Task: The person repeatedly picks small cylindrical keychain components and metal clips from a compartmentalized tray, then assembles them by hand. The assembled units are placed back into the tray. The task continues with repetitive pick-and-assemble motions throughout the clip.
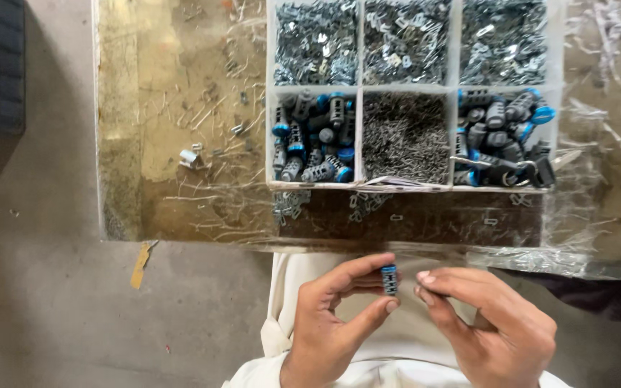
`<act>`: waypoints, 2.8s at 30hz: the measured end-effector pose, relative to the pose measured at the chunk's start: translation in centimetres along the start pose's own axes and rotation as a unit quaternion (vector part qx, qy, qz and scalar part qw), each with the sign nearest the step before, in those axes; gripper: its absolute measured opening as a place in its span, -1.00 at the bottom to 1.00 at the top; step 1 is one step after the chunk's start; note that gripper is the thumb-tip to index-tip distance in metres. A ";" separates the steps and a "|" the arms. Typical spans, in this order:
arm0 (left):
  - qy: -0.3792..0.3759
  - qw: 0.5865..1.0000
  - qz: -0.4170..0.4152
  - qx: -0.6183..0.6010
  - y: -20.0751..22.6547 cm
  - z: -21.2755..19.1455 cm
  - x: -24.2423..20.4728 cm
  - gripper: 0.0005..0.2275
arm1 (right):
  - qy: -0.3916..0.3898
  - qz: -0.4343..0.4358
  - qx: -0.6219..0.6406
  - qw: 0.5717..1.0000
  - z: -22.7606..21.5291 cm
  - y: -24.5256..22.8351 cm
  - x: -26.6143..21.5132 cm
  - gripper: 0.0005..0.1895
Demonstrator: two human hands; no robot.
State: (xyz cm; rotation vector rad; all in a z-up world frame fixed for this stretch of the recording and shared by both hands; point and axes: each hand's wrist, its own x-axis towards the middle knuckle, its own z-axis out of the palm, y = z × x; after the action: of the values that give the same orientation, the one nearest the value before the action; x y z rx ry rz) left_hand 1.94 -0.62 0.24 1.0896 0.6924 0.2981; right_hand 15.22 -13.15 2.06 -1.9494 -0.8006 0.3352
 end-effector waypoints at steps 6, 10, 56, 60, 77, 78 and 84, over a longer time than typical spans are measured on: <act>-0.025 0.999 0.028 -0.004 0.5 0.3 -0.2 -0.58 | -0.034 -0.035 0.065 0.997 0.5 0.8 -0.2 -0.82; -0.023 0.999 0.038 0.006 0.7 0.2 -0.3 -0.58 | -0.026 -0.011 0.032 0.999 0.9 1.1 -0.3 -0.82; 0.036 0.999 0.021 -0.032 -0.4 -1.5 -0.5 -0.58 | 0.018 -0.112 -0.125 0.986 0.7 -0.3 2.3 -0.75; 0.045 0.998 0.021 -0.028 -0.2 -2.0 -0.8 -0.57 | 0.014 -0.113 -0.129 0.985 0.5 0.5 1.6 -0.75; 0.036 0.999 0.023 -0.028 -0.4 -2.3 -1.6 -0.58 | -0.202 -0.250 -0.258 0.911 5.9 13.0 2.4 -0.60; 0.037 0.999 0.026 -0.028 -0.5 -2.4 -1.6 -0.58 | -0.178 -0.281 -0.249 0.909 5.8 13.0 2.4 -0.60; 0.047 0.998 0.004 -0.042 -0.6 -2.3 -1.4 -0.57 | -0.197 -0.206 -0.171 0.943 5.2 12.2 2.4 -0.64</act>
State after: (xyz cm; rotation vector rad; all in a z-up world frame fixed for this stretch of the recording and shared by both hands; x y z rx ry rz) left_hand -0.63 -0.01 -0.44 1.0030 0.7523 0.3839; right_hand 18.99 -11.84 -10.80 -1.9868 -1.5897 0.3524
